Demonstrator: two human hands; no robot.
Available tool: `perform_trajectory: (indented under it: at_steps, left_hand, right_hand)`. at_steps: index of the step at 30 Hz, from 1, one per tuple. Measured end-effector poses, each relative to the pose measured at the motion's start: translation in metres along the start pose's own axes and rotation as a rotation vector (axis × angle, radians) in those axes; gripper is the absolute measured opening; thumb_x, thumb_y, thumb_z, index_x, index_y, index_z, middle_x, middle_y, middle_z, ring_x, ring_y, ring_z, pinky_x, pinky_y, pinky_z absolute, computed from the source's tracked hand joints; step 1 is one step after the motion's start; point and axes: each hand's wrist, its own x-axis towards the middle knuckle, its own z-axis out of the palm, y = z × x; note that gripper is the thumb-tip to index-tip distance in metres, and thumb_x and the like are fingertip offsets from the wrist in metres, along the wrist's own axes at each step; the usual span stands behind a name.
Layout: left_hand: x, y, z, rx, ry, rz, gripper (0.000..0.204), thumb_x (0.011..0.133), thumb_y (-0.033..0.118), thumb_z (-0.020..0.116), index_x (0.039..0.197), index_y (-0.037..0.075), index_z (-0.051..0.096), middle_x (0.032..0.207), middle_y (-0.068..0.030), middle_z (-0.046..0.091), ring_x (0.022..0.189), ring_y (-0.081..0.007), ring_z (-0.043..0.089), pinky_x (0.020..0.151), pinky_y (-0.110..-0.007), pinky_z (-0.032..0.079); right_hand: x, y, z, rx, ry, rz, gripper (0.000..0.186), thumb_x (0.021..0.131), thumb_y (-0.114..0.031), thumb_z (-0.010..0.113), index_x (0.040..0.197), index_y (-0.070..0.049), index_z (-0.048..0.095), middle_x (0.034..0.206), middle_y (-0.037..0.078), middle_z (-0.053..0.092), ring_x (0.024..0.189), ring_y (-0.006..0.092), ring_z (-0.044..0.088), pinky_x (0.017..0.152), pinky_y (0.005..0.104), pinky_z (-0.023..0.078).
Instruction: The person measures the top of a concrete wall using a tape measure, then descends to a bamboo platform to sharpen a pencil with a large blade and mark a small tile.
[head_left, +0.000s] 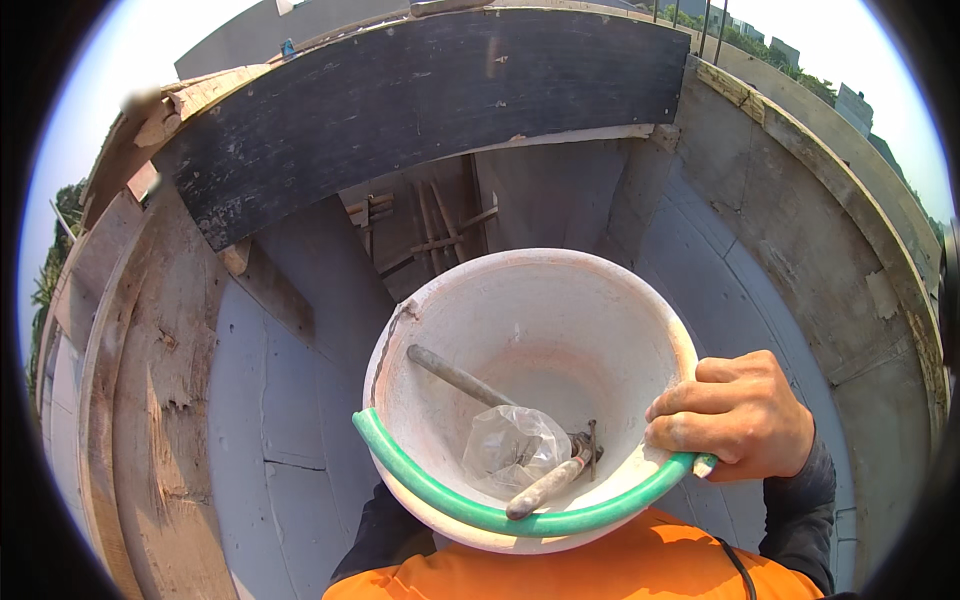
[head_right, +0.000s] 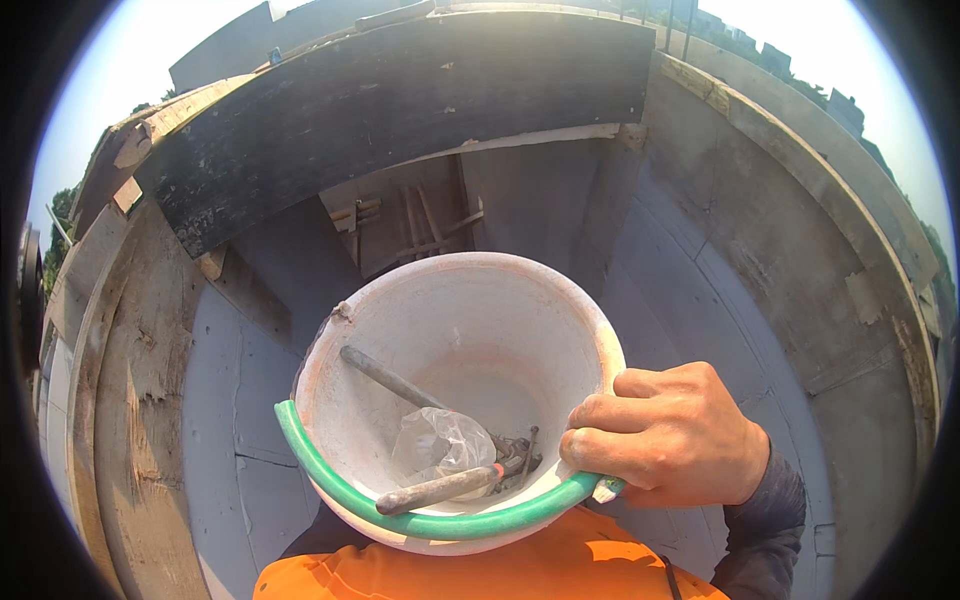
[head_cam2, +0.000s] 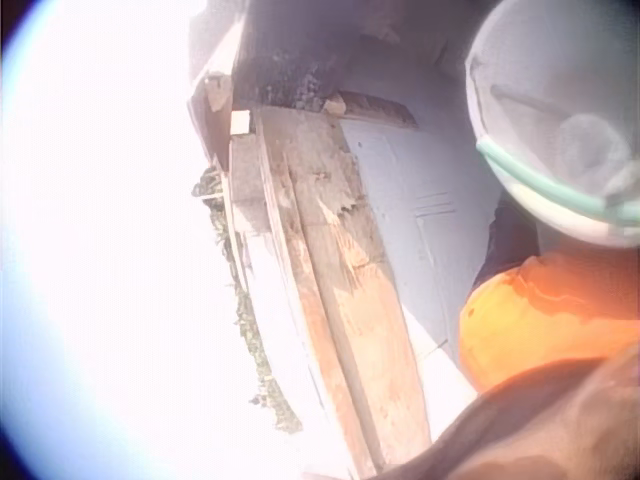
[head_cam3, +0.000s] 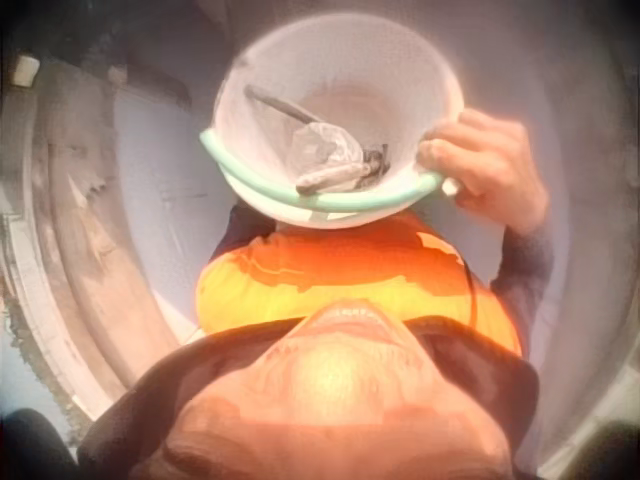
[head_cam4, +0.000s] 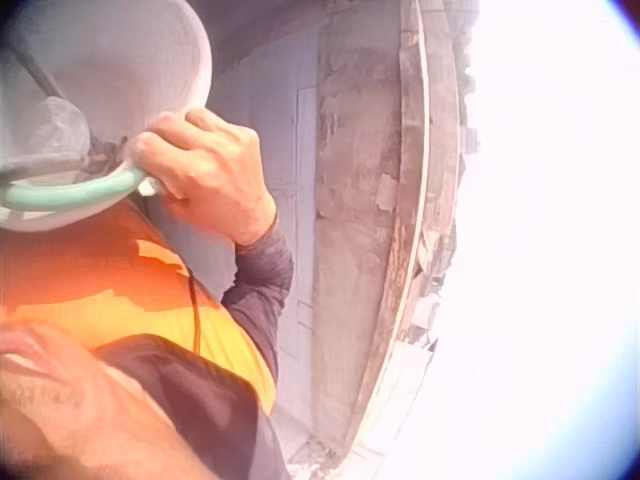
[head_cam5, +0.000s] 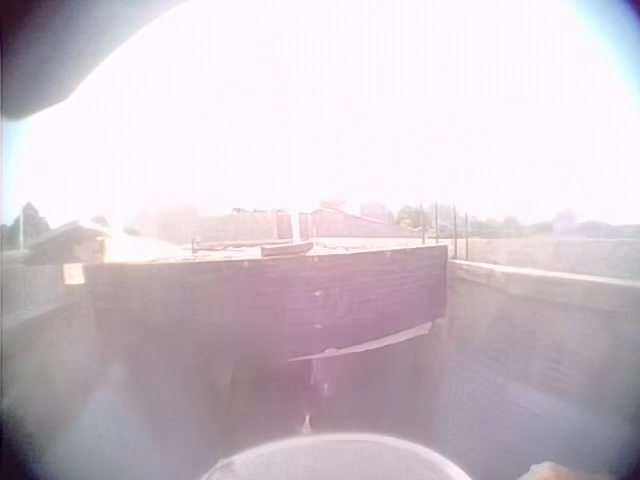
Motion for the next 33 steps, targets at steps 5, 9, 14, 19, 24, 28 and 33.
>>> perform_trajectory:
  at_steps: [5,9,14,19,24,28,33]
  left_hand:
    - [0.017,-0.001,-0.005,-0.061,0.003,0.009,0.038,0.088,0.023,0.083,0.113,-0.004,0.074,0.101,-0.0049,0.073,0.092,-0.0139,0.069,0.084,-0.029,0.052]
    - [-0.016,-0.017,-0.042,-0.188,0.105,-0.053,0.041,0.088,0.02,0.082,0.119,-0.004,0.072,0.107,-0.0056,0.073,0.101,-0.016,0.068,0.092,-0.032,0.052]
    - [-0.047,-0.06,-0.062,-0.43,0.279,-0.03,0.037,0.087,0.013,0.079,0.119,-0.003,0.069,0.107,-0.0068,0.074,0.099,-0.0191,0.071,0.09,-0.033,0.055]
    - [-0.081,-0.066,-0.067,-0.648,0.465,0.037,0.038,0.087,0.005,0.075,0.124,-0.003,0.067,0.113,-0.0109,0.073,0.102,-0.024,0.073,0.094,-0.039,0.057]
    - [-0.066,-0.092,-0.084,-0.673,0.538,0.005,0.043,0.086,0.007,0.076,0.127,-0.004,0.064,0.116,-0.0111,0.071,0.106,-0.0242,0.07,0.095,-0.039,0.057]
    - [-0.053,-0.073,-0.084,-0.657,0.454,-0.103,0.042,0.088,0.006,0.076,0.127,-0.004,0.064,0.115,-0.0112,0.071,0.105,-0.0243,0.071,0.095,-0.039,0.057]
    - [-0.016,-0.07,-0.095,-0.58,0.377,-0.097,0.033,0.089,0.008,0.076,0.118,-0.003,0.069,0.111,-0.0098,0.073,0.099,-0.0224,0.072,0.09,-0.038,0.058]
  right_hand:
    - [0.031,0.02,-0.104,-0.303,0.442,0.002,0.029,0.072,-0.021,0.091,0.094,-0.009,0.075,0.089,0.006,0.077,0.077,0.018,0.074,0.067,0.0338,0.058]
    - [0.068,0.065,-0.214,-0.463,0.805,0.322,0.042,0.087,-0.025,0.085,0.119,-0.001,0.074,0.101,0.01,0.077,0.095,0.0244,0.073,0.092,0.0389,0.056]
    - [0.209,0.099,-0.277,-0.516,0.54,0.214,0.045,0.09,-0.029,0.084,0.128,-0.007,0.076,0.116,0.011,0.079,0.105,0.0203,0.071,0.095,0.04,0.055]
    - [0.327,0.23,-0.252,-0.725,0.34,0.377,0.043,0.103,-0.041,0.066,0.132,-0.009,0.073,0.129,0.016,0.074,0.12,0.0296,0.068,0.103,0.0443,0.052]
    - [0.362,0.278,-0.184,-0.538,0.355,0.378,0.037,0.084,-0.021,0.085,0.114,0.0,0.076,0.097,0.017,0.077,0.091,0.0272,0.073,0.089,0.0379,0.054]
    - [0.372,0.295,-0.175,-0.463,0.32,0.336,0.038,0.083,-0.023,0.086,0.111,-0.001,0.076,0.095,0.017,0.076,0.088,0.0284,0.072,0.085,0.0389,0.054]
    - [0.407,0.322,-0.142,-0.551,0.336,0.29,0.041,0.083,-0.022,0.086,0.113,0.004,0.075,0.097,0.02,0.077,0.088,0.029,0.074,0.084,0.0411,0.056]
